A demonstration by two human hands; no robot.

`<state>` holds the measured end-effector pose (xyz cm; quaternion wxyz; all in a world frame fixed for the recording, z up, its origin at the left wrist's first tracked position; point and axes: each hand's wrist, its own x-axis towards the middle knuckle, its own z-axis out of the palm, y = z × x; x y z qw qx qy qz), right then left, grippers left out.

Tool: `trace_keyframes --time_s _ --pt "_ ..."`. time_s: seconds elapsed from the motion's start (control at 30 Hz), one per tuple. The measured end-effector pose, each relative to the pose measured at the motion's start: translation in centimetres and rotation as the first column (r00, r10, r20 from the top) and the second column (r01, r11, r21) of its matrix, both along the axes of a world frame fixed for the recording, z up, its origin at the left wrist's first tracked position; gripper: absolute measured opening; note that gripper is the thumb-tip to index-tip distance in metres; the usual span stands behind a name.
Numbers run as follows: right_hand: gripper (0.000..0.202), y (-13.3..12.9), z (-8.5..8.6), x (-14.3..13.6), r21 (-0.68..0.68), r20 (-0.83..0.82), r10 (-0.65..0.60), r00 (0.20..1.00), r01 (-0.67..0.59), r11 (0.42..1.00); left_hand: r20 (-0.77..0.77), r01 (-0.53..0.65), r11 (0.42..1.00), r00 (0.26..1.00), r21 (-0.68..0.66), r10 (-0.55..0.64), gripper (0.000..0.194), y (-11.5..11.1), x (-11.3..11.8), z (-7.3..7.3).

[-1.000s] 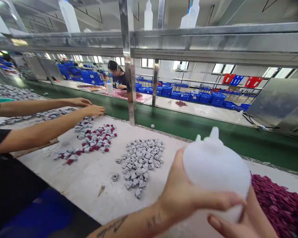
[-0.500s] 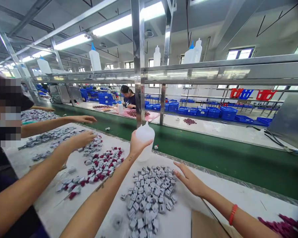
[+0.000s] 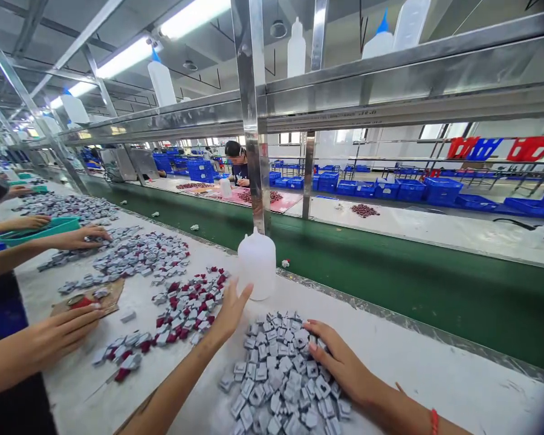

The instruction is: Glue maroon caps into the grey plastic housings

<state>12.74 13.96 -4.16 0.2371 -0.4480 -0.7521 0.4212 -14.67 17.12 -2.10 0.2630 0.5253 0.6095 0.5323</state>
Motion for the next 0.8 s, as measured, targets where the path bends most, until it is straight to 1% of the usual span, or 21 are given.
trace_keyframes --time_s 0.1,0.17,0.23,0.3,0.43,0.5,0.53,0.6,0.67,0.73,0.8 --pt "0.069 -1.9 0.3 0.0 -0.046 -0.002 0.047 0.999 -0.048 0.998 -0.058 0.189 0.979 0.979 -0.077 -0.194 0.026 -3.9 -0.5 -1.4" --pt "0.068 -3.0 0.5 0.0 -0.074 -0.004 0.085 0.996 -0.085 0.994 -0.080 0.320 0.942 0.941 -0.104 -0.329 0.027 -5.0 -0.5 -1.7" --pt "0.067 -3.5 0.7 0.0 -0.100 -0.011 0.118 0.993 -0.119 0.988 -0.090 0.416 0.902 0.900 -0.114 -0.426 0.033 -4.5 -0.1 -1.5" --pt "0.068 -3.0 0.8 -0.1 -0.103 -0.023 0.105 0.994 -0.107 0.989 -0.099 0.494 0.861 0.857 -0.122 -0.506 0.034 -3.0 0.4 -1.1" --pt "0.068 0.7 0.6 -1.3 -0.022 -0.060 -0.048 0.997 0.047 0.999 -0.127 0.645 0.749 0.739 -0.151 -0.662 0.031 0.2 2.0 0.2" --pt "0.060 2.2 0.4 -2.0 0.010 -0.074 -0.075 0.994 0.076 0.997 -0.138 0.700 0.695 0.681 -0.164 -0.719 0.031 0.8 2.9 0.7" --pt "0.057 2.5 0.3 -2.4 0.021 -0.081 -0.069 0.994 0.071 0.997 -0.143 0.719 0.673 0.658 -0.171 -0.739 0.030 0.7 3.2 0.9" --pt "0.053 1.9 0.3 -2.8 0.032 -0.099 -0.025 0.995 0.028 0.999 -0.150 0.750 0.633 0.615 -0.193 -0.774 0.029 0.2 3.6 1.0" --pt "0.052 0.4 0.5 -2.8 0.028 -0.119 0.042 0.992 -0.039 0.999 -0.155 0.769 0.599 0.579 -0.224 -0.801 0.028 -0.7 3.5 1.0" --pt "0.057 -1.2 0.8 -2.6 -0.002 -0.128 0.094 0.987 -0.095 0.995 -0.162 0.776 0.574 0.551 -0.263 -0.819 0.027 -1.4 2.8 1.2" --pt "0.067 -2.3 1.5 -2.0 -0.047 -0.123 0.109 0.986 -0.115 0.992 -0.180 0.760 0.580 0.552 -0.293 -0.814 0.030 -2.1 1.3 1.8"
